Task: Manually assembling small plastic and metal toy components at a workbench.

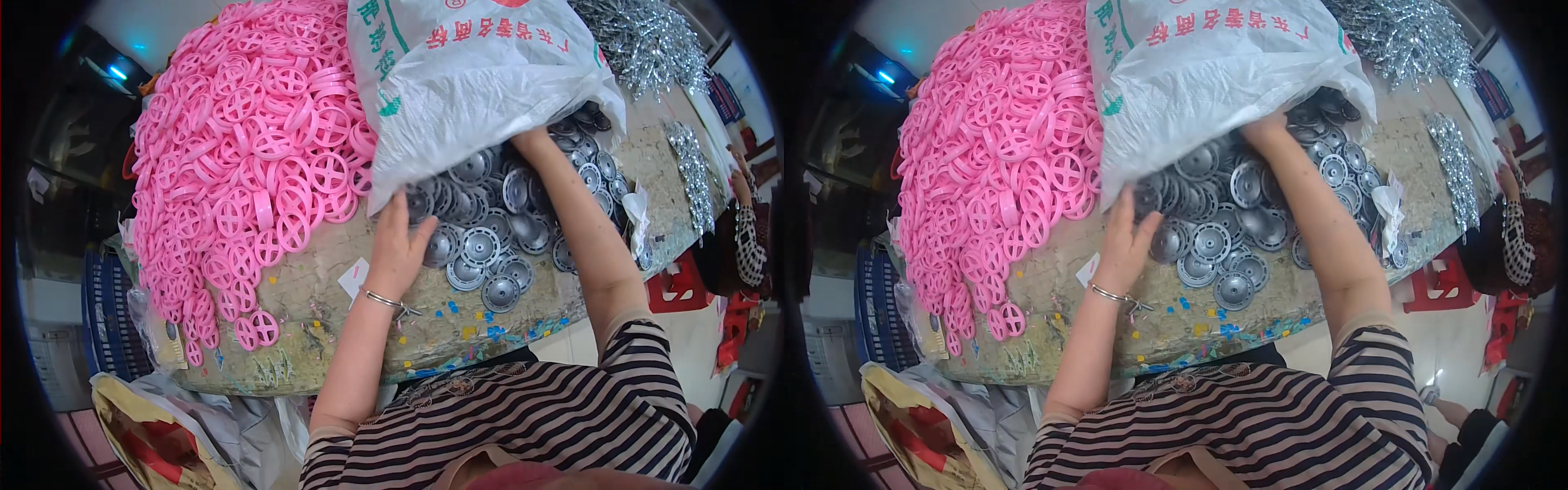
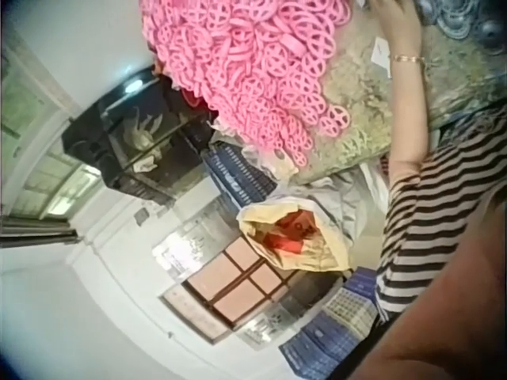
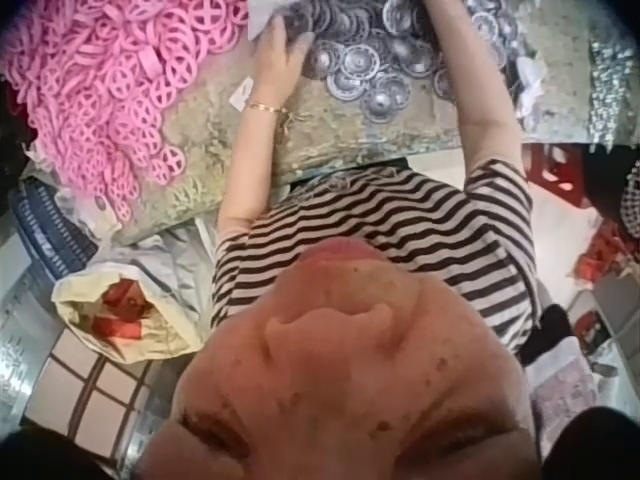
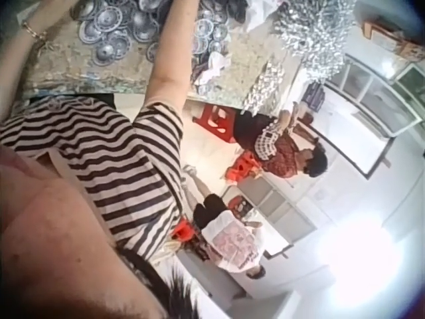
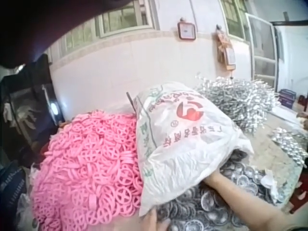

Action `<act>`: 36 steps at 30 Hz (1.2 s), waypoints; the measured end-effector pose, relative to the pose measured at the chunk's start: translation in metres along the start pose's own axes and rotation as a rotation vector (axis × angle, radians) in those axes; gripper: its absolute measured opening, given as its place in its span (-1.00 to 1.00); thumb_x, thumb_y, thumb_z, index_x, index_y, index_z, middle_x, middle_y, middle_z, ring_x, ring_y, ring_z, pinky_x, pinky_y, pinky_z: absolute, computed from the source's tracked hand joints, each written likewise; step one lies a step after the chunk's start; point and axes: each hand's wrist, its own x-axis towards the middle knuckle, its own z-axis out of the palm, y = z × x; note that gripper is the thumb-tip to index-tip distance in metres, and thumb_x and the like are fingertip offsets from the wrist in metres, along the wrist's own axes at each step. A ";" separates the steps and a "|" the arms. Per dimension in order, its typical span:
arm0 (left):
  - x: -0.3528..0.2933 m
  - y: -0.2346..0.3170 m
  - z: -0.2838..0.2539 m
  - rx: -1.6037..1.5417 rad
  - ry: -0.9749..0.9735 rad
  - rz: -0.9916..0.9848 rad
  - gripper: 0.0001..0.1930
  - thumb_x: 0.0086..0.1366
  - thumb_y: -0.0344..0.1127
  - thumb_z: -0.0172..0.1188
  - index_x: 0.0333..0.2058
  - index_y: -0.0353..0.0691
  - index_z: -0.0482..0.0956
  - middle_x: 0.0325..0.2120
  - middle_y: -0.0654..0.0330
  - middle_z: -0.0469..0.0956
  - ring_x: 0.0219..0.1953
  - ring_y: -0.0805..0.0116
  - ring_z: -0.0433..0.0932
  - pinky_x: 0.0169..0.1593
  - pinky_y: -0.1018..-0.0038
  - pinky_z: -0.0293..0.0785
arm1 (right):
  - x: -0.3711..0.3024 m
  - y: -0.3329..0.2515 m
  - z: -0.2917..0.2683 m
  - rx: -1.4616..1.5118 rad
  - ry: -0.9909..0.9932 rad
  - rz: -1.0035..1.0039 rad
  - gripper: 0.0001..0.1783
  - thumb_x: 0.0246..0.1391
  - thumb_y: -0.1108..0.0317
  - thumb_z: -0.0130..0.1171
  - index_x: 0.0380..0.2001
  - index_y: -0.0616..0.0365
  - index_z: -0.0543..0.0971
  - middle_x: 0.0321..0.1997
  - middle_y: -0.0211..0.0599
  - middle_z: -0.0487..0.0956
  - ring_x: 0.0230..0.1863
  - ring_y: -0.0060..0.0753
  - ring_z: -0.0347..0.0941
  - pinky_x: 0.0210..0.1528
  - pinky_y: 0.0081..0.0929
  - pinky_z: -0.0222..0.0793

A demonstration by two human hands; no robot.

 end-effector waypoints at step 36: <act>-0.147 0.016 -0.044 0.410 -0.058 -0.035 0.14 -0.21 0.15 0.42 0.31 -0.15 0.03 0.32 -0.12 -0.04 0.34 -0.27 -0.13 0.31 -0.06 -0.13 | -0.258 -0.128 -0.170 0.019 -0.296 -0.067 0.12 -0.25 -0.35 0.25 0.31 0.00 0.16 0.44 0.08 -0.12 0.43 0.23 -0.24 0.35 0.12 -0.26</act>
